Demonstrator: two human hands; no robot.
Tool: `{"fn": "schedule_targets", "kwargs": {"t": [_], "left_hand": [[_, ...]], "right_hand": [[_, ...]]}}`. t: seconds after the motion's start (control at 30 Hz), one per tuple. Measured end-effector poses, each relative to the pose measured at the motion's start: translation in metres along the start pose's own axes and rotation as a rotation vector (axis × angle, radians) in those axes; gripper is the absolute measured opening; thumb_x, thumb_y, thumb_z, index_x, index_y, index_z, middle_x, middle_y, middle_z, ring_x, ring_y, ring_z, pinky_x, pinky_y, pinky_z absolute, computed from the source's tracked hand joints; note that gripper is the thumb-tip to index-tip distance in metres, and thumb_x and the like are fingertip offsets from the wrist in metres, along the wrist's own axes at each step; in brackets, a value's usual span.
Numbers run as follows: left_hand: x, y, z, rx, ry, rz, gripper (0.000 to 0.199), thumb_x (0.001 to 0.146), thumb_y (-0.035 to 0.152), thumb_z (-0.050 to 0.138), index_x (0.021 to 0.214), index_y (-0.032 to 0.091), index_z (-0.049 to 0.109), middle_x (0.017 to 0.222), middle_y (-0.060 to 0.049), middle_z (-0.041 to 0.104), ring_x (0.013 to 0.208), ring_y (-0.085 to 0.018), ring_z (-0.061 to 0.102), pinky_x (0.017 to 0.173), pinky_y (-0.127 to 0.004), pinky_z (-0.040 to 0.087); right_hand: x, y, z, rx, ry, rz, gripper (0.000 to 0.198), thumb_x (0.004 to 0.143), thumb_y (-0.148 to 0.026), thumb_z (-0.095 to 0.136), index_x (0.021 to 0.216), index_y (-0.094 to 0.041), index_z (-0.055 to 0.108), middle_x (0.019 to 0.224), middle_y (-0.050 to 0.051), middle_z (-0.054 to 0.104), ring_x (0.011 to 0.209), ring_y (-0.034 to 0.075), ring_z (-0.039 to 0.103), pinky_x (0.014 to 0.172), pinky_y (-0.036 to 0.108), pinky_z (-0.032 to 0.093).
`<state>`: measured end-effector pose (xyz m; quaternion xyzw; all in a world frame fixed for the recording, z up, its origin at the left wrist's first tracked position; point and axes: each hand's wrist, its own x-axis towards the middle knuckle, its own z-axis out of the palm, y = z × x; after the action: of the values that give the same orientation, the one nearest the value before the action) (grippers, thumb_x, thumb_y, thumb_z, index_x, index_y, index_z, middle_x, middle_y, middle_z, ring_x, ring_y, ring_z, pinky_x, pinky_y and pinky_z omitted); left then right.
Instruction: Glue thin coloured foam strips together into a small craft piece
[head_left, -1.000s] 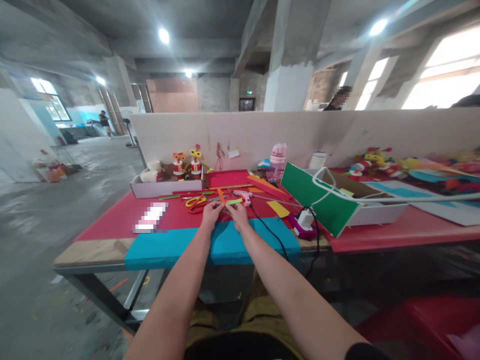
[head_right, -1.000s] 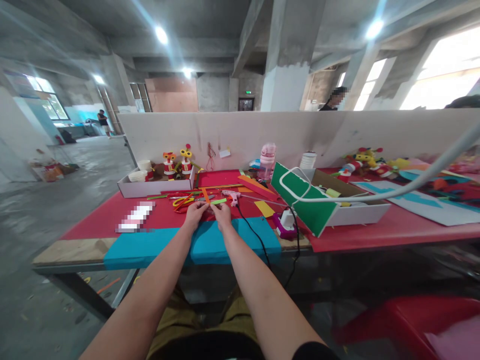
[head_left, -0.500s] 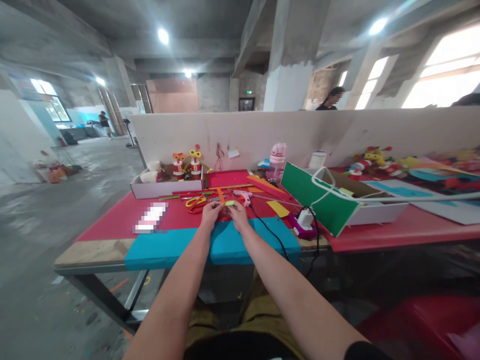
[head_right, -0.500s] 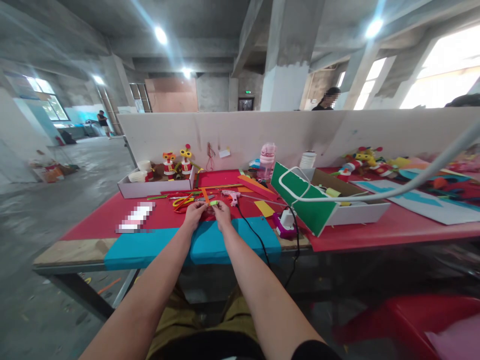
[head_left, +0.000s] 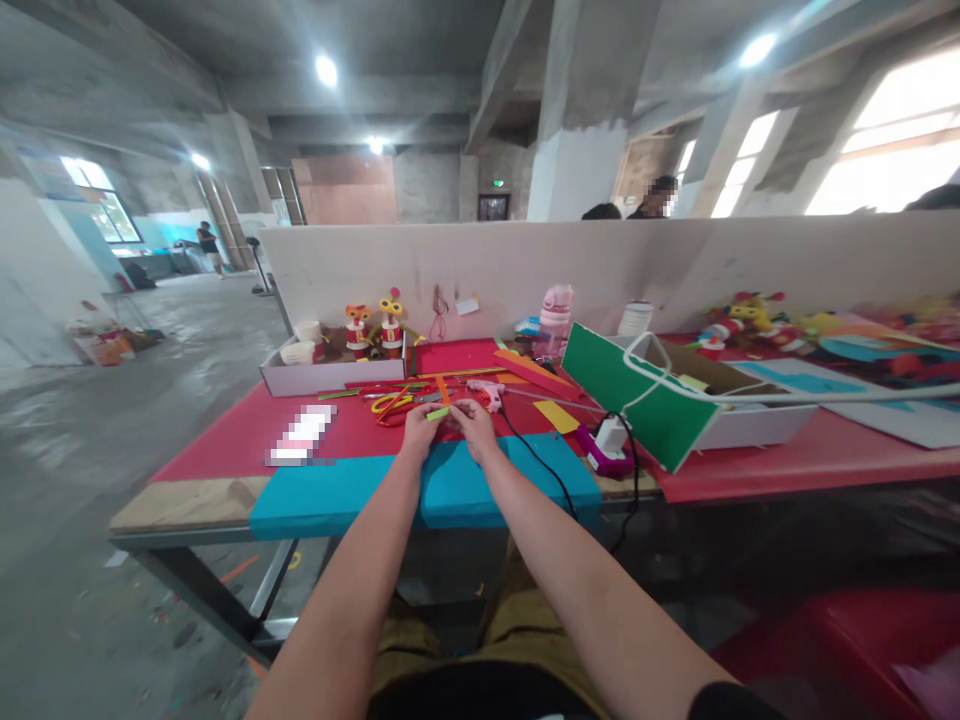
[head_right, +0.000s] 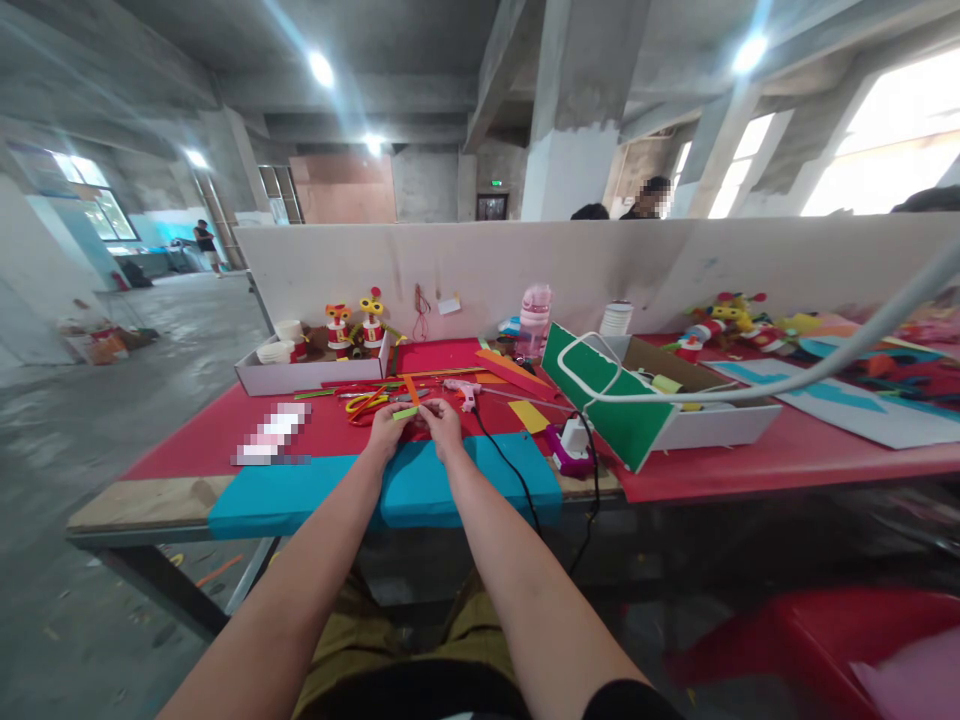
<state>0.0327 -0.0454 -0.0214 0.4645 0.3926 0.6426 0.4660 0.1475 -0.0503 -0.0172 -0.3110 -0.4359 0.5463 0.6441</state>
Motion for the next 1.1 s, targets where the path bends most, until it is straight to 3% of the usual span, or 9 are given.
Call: {"fn": "schedule_targets", "kwargs": {"t": [0.27,0.57,0.8,1.1], "left_hand": [[0.002,-0.002,-0.001,-0.022,0.006,0.026,0.027,0.053,0.029,0.081,0.073,0.013,0.072,0.071,-0.005,0.071,0.065,-0.017,0.063,0.07,-0.031,0.05],[-0.002,0.007,0.002,-0.002,-0.085,0.035,0.026,0.058,0.029,0.078,0.079,0.014,0.072,0.08,-0.006,0.072,0.073,-0.019,0.064,0.075,-0.032,0.049],[-0.003,0.008,0.001,0.003,-0.031,0.023,0.027,0.06,0.037,0.079,0.075,0.015,0.073,0.075,-0.006,0.071,0.07,-0.019,0.063,0.073,-0.033,0.05],[-0.002,0.008,0.0,0.072,0.005,0.029,0.024,0.06,0.034,0.078,0.074,0.015,0.073,0.073,-0.005,0.071,0.068,-0.018,0.063,0.07,-0.031,0.049]], "right_hand": [[0.003,0.005,-0.001,0.027,-0.042,0.01,0.038,0.055,-0.042,0.079,0.081,-0.019,0.064,0.077,0.0,0.068,0.066,0.016,0.064,0.074,0.035,0.054],[0.006,0.008,-0.003,0.057,0.083,-0.027,0.037,0.054,-0.036,0.079,0.08,-0.02,0.06,0.076,-0.001,0.066,0.069,0.015,0.064,0.074,0.034,0.055],[0.003,0.006,-0.001,0.061,-0.031,0.019,0.037,0.055,-0.037,0.08,0.08,-0.02,0.059,0.076,-0.001,0.067,0.07,0.016,0.065,0.078,0.036,0.055],[0.001,0.004,0.001,0.055,-0.004,0.02,0.04,0.052,-0.042,0.082,0.078,-0.019,0.061,0.076,-0.001,0.067,0.074,0.016,0.065,0.079,0.035,0.055]]}}
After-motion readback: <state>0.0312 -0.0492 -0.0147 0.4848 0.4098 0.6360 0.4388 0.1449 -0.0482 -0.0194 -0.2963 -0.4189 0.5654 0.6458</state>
